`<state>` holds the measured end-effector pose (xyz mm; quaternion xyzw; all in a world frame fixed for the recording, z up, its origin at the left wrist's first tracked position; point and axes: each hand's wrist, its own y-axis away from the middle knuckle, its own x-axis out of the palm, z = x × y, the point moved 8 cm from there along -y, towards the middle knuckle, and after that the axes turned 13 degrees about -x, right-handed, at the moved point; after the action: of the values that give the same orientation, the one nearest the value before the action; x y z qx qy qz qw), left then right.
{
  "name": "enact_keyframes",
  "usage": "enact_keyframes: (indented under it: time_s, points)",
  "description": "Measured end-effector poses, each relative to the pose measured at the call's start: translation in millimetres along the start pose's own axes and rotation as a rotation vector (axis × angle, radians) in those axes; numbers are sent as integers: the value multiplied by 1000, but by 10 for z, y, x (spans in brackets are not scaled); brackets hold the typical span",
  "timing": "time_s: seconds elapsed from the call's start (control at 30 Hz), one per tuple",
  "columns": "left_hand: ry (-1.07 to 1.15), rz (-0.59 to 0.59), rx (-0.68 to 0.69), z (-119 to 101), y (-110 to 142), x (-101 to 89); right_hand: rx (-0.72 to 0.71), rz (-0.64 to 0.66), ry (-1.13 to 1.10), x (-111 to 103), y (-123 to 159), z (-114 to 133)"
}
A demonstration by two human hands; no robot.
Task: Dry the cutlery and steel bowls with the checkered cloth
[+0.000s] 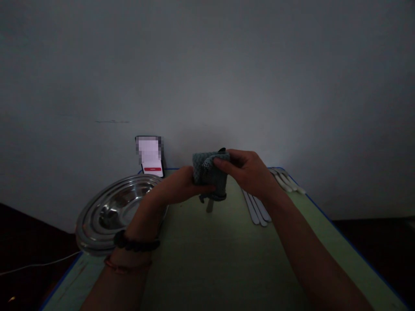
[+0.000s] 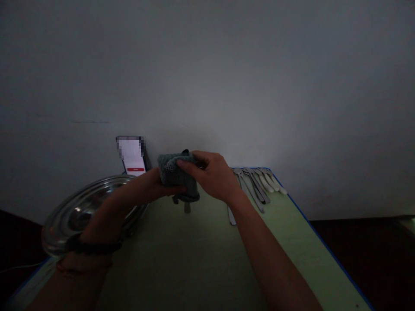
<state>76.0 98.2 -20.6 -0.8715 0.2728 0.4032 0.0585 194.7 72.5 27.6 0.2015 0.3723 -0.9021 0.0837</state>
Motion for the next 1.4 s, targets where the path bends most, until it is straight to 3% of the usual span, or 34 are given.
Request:
enact_keyframes:
  time_s: [0.2,0.43,0.8,0.93,1.4]
  points:
    - [6,0,6,-3,-4,0,35,26,28,5,1,-28]
    - [-48,-105,-33,-112,91,-131,-21,-90,-101,-61,-2,67]
    - [-95,-168,67,-194,108,-134,-83,-171,-117,-91,-4,164]
    - [-128,-182,101,-223,110,-125,-85,-165,-87,-90,-5,155]
    - [-129,-141,2,-102,67,-104,-29,-82,-72,-36,-12,53]
